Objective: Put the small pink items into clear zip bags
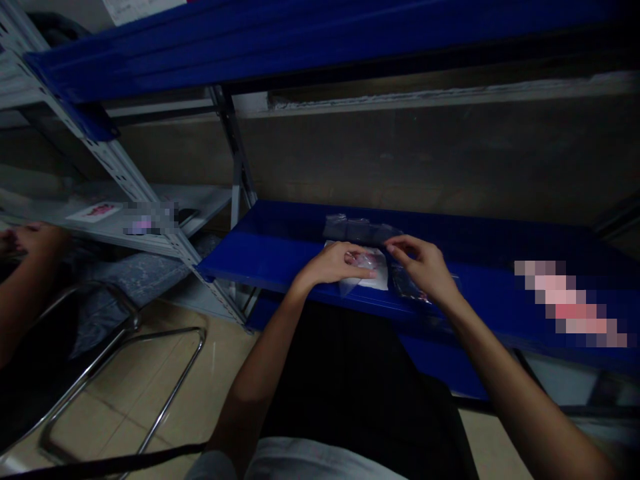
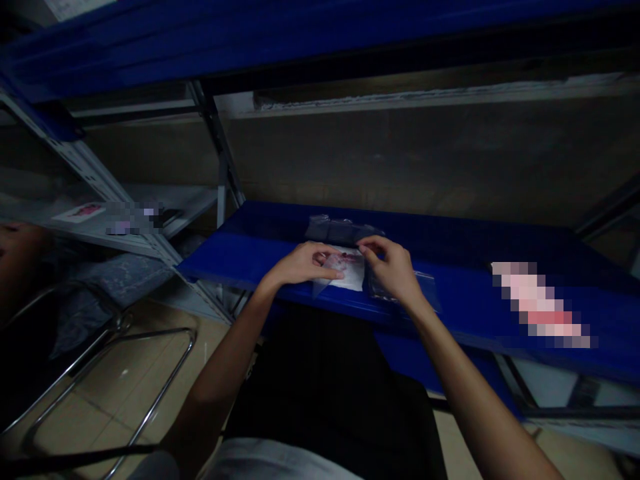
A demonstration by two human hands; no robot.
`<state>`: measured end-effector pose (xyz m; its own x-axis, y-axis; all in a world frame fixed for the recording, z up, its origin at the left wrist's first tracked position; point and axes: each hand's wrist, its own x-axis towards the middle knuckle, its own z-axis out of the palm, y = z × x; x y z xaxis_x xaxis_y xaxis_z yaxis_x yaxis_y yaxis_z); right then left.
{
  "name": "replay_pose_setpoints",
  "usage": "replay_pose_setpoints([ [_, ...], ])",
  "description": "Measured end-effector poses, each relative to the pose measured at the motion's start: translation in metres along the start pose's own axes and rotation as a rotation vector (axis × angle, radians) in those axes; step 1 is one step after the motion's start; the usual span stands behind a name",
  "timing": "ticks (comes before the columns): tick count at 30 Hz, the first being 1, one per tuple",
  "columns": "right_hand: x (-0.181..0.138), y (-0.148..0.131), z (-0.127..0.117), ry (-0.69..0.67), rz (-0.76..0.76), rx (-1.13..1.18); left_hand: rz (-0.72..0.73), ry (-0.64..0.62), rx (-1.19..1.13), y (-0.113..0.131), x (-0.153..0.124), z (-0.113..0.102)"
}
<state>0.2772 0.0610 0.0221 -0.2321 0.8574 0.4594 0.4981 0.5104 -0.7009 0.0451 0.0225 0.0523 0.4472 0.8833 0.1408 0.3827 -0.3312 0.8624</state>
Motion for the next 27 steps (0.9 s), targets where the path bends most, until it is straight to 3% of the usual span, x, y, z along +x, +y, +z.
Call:
replay_pose_setpoints([
  [4,-0.002,0.036,0.005,-0.120,-0.114,-0.313,-0.078,0.132,0.127,0.003,-0.004,-0.009],
  [8,-0.008,0.054,0.011,-0.184,-0.210,-0.462,-0.073,0.214,0.184,-0.003,-0.007,-0.016],
  [15,-0.007,0.061,0.014,-0.208,-0.238,-0.516,-0.077,0.227,0.173,-0.012,-0.006,-0.019],
  [27,0.006,0.061,0.026,-0.216,-0.214,-0.481,-0.113,0.228,0.203,-0.002,-0.010,-0.018],
])
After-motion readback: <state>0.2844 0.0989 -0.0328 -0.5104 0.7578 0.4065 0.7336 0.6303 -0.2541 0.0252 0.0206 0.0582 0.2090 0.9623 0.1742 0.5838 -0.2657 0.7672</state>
